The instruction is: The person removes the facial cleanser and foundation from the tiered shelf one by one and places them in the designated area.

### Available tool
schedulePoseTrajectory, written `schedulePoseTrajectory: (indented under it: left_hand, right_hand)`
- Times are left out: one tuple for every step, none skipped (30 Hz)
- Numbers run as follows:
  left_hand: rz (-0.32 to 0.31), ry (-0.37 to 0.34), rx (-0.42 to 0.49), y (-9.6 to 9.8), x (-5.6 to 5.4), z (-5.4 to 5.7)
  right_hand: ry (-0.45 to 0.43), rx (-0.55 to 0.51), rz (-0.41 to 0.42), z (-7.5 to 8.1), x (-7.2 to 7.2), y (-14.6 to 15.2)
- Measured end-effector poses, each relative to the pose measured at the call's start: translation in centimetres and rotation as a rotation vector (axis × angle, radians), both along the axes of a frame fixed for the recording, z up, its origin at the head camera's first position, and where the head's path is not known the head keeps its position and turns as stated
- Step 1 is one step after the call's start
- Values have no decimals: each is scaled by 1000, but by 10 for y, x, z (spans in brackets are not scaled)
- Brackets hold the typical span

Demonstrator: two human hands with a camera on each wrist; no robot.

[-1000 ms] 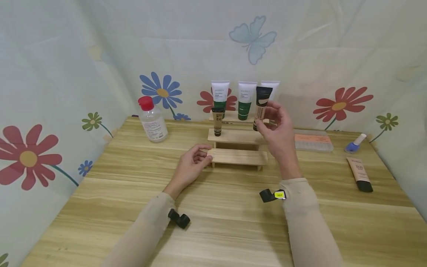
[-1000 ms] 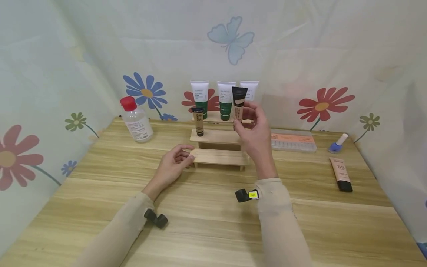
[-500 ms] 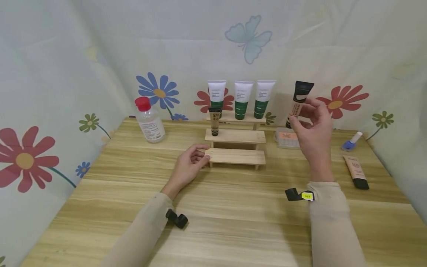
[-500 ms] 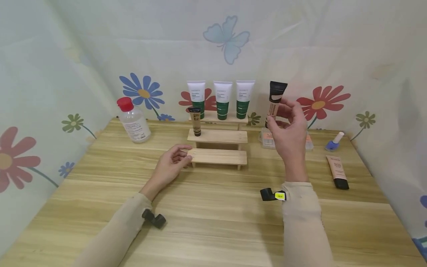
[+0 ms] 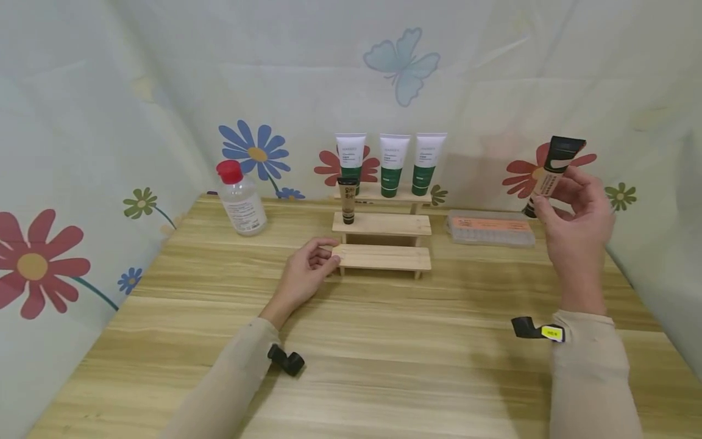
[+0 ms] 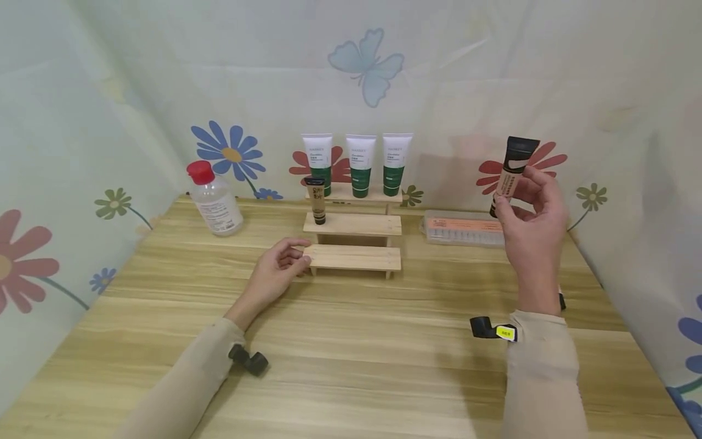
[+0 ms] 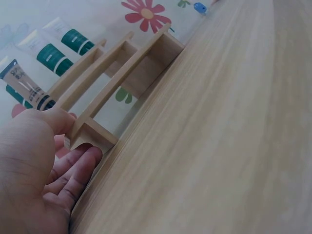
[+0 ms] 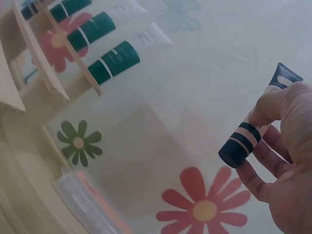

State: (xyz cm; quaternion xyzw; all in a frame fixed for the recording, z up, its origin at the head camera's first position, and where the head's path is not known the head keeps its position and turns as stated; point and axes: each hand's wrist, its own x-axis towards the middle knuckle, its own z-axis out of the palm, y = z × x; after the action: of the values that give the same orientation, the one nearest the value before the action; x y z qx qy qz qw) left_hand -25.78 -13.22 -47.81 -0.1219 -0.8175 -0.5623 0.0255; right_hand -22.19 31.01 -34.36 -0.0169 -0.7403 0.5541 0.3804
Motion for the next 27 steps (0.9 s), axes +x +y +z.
schedulePoseTrajectory:
  left_hand:
    - [0, 0, -1, 0, 0, 0]
    - [1, -1, -1, 0, 0, 0]
    - [2, -2, -2, 0, 0, 0]
    - [2, -2, -3, 0, 0, 0]
    - [2, -2, -2, 0, 0, 0]
    - [3, -2, -1, 0, 0, 0]
    - [3, -1, -1, 0, 0, 0]
    - [3, -2, -1, 0, 0, 0]
    - [2, 0, -1, 0, 0, 0]
    - [2, 0, -1, 1, 0, 0]
    - [0, 1, 0, 1, 0, 0]
    - [-1, 1, 1, 1, 0, 1]
    - [-3, 1, 2, 1, 0, 1]
    - [-5, 2, 2, 0, 0, 0]
    - [-6, 3, 3, 0, 1, 0]
    - [-8, 3, 3, 0, 1, 1]
    - [-9, 4, 5, 0, 1, 0]
    - [-9, 5, 5, 0, 1, 1]
    - [-10, 5, 6, 0, 1, 0]
    - [-9, 5, 7, 0, 1, 0]
    - [-9, 5, 8, 0, 1, 0]
    - [-8, 4, 9, 0, 1, 0]
    - [-7, 2, 11, 0, 1, 0]
    - [-7, 2, 12, -1, 1, 1]
    - [-7, 1, 13, 0, 1, 1]
    - [-7, 2, 13, -1, 1, 1]
    - [-8, 3, 14, -1, 1, 1]
  right_hand:
    - [-4, 11, -21, 0, 1, 3]
    - [-7, 19, -35, 1, 3, 6]
    - [-11, 30, -47, 1, 5, 9]
    - [-13, 44, -59, 1, 7, 12]
    - [-20, 59, -76, 1, 10, 14]
    - [-23, 65, -81, 1, 11, 16]
    - [-32, 65, -84, 1, 13, 18]
    - [-39, 65, -85, 0, 15, 20]
    - [-47, 68, -84, 0, 17, 23]
    - [-55, 71, -85, -1, 18, 25]
    - [-64, 71, -83, -1, 19, 27]
    - [-69, 78, -82, -2, 21, 30]
    - [-78, 84, -83, -4, 22, 32]
    - [-87, 89, -83, -5, 23, 34]
    - [-97, 95, -86, -7, 24, 36]
    - [-109, 98, -89, -9, 25, 38]
    - [-125, 101, -93, -10, 27, 39]
    - [-142, 98, -93, -13, 28, 41]
    - [-161, 99, -93, -15, 29, 43]
    - [-183, 96, -89, -17, 30, 44]
    - [-202, 93, -82, -20, 31, 46]
    - [-224, 92, -74, -24, 32, 47]
    - [-246, 92, -65, -27, 33, 48]
    - [-267, 98, -56, -31, 34, 50]
    - [-286, 115, -52, -35, 35, 51]
    - [-304, 124, -39, -39, 36, 52]
    - [-318, 141, -27, -43, 37, 53]
